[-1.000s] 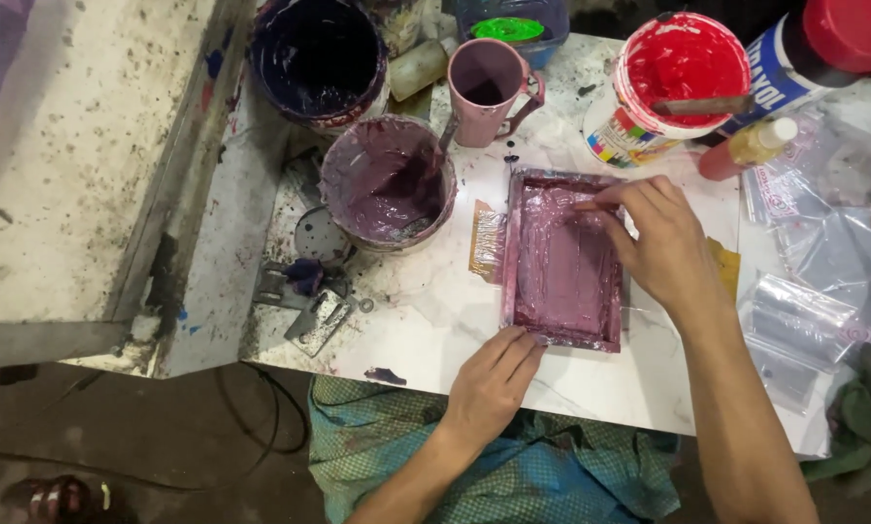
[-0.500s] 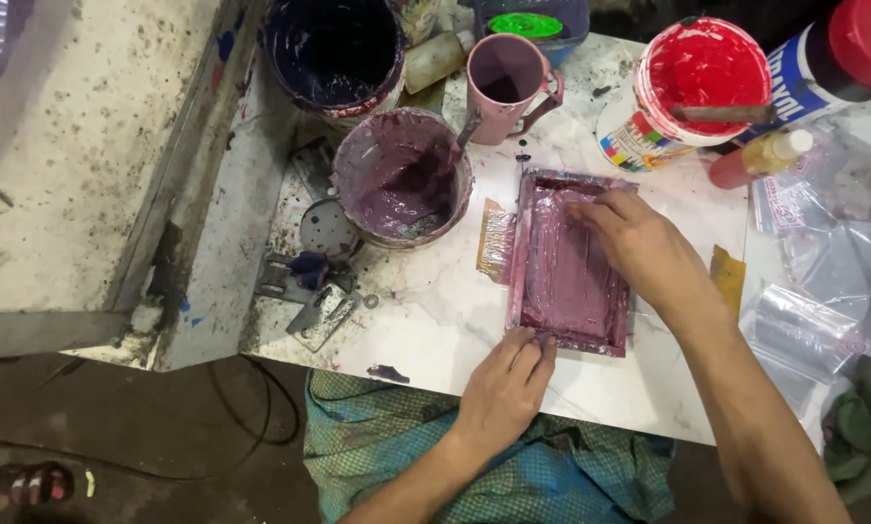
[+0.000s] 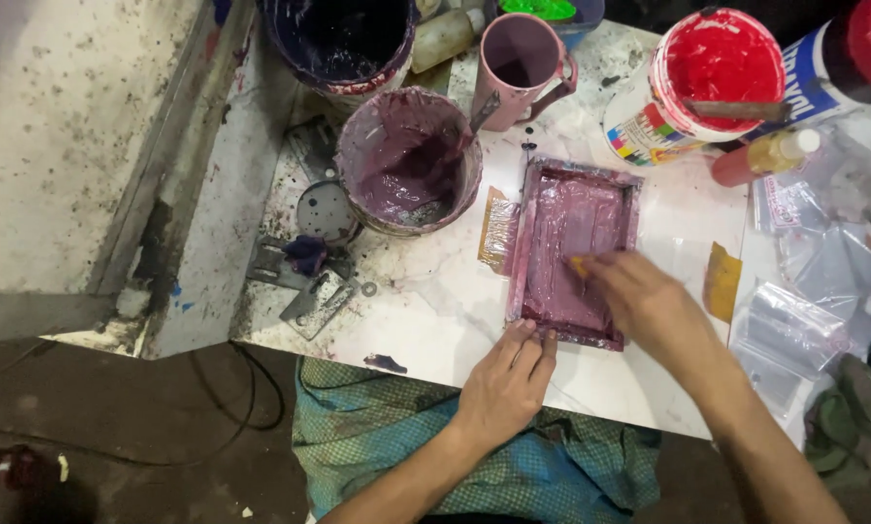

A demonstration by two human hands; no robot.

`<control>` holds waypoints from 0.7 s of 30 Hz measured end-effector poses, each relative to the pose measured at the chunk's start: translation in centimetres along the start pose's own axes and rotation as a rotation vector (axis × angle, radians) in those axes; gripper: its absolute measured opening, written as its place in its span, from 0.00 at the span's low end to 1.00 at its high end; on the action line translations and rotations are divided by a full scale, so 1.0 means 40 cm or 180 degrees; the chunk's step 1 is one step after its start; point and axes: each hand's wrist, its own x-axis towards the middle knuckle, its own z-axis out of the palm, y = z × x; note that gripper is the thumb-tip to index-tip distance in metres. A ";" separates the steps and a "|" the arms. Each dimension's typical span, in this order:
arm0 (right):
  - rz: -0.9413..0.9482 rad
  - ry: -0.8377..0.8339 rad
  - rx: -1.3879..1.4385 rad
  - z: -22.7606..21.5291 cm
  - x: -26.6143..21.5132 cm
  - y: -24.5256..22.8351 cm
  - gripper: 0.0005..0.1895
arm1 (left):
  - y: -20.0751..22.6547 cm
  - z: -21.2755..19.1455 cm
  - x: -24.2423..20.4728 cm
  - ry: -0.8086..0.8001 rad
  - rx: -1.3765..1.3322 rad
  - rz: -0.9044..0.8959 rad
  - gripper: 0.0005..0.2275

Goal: The person spreads purple paint inside a rectangular tray using a small wooden block. They repeatedly smooth the paint surface and occasionally wipe the workspace with a green cloth.

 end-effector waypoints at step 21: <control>0.0287 0.0041 0.0956 -0.085 0.051 -0.071 0.15 | -0.007 0.006 -0.011 -0.0009 -0.0072 -0.0022 0.11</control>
